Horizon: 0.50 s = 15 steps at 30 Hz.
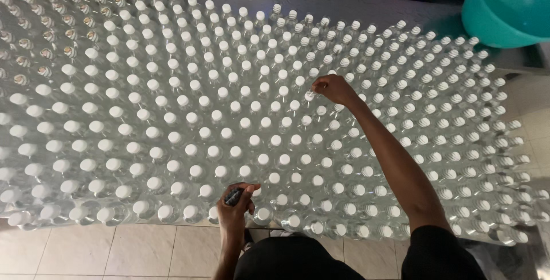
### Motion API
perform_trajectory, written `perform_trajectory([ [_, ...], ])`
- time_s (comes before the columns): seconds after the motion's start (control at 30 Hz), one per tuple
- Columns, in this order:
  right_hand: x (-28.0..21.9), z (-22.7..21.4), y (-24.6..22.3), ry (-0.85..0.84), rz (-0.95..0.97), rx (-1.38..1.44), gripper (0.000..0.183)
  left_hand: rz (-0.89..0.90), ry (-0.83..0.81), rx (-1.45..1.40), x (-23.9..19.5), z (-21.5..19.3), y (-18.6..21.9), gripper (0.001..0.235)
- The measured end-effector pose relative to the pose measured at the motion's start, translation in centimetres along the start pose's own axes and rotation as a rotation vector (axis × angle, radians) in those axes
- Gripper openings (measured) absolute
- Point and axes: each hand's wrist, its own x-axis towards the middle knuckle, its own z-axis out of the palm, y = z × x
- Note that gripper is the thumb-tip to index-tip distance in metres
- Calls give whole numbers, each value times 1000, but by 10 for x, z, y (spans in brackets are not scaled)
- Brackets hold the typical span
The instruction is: The person repeatedly picks up a small plastic bottle from a large array on a metal table, places a white cap on it, and returns it to the array. The task is performed one at a time in a repetitive manner.
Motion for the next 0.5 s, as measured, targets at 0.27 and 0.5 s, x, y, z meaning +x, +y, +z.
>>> perform_trajectory([
  [0.27,10,19,12,57,-100,-2,21,17,-32,-15,2,4,-4,12],
  [0.5,-8,39,-1,251,-200,25,6,-39,-16,-52,4,2,-11,12],
])
